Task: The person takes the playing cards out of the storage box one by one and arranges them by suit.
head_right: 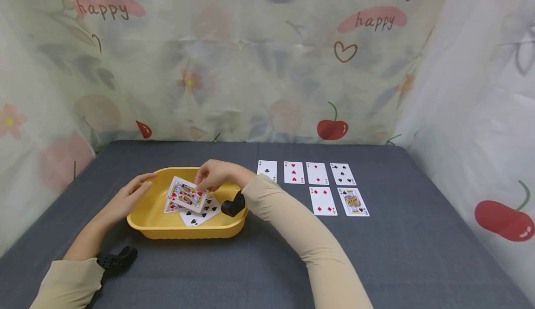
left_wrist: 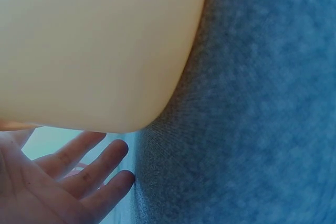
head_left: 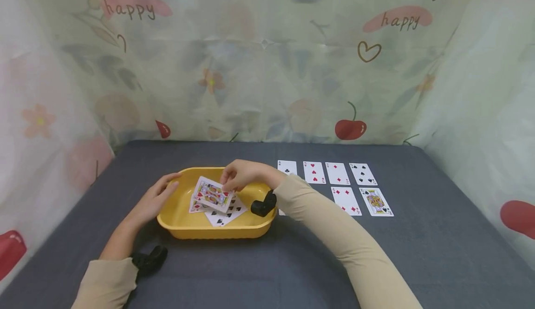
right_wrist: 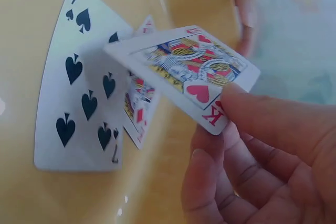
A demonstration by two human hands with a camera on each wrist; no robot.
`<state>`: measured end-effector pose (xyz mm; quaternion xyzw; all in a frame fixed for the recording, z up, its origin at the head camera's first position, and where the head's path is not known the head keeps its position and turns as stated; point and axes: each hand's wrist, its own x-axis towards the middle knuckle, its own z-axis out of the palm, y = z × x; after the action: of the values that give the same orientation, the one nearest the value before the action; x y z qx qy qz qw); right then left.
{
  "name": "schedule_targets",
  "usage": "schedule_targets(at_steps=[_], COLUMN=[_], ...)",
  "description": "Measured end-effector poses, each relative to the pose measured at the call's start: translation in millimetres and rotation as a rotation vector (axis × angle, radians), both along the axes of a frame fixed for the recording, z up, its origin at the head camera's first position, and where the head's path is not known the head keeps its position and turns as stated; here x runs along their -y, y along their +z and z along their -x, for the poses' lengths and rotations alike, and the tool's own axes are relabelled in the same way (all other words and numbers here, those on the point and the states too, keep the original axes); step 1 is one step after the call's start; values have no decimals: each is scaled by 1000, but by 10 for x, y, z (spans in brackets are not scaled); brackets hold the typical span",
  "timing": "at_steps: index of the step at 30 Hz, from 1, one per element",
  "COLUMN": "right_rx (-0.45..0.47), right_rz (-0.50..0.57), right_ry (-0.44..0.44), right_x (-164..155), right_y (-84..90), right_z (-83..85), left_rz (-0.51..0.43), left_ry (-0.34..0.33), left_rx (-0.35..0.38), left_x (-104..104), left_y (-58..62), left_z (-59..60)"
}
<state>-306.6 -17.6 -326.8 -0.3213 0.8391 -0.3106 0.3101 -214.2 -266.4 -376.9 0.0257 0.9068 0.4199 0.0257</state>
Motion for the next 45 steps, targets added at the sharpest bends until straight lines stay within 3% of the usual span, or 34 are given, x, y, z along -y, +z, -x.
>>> schedule_targets(at_steps=[13,29,37,45], right_rx=[-25,43,44,30], right_rz=[127,284,337,322], right_ry=[-114,-249,-319,-398], right_x=[-501,-1186,-1503,-1725], right_y=[118,110,60,9], right_z=[-24,-91,-123,-162], left_rz=[-7,-9,-17,-14], left_ry=[-5,-3,-1,4], left_rx=[2,8,14,20], left_x=[-16,-11,-14,-15], left_y=[5,5,6,4], left_z=[4,-7,-11,-11])
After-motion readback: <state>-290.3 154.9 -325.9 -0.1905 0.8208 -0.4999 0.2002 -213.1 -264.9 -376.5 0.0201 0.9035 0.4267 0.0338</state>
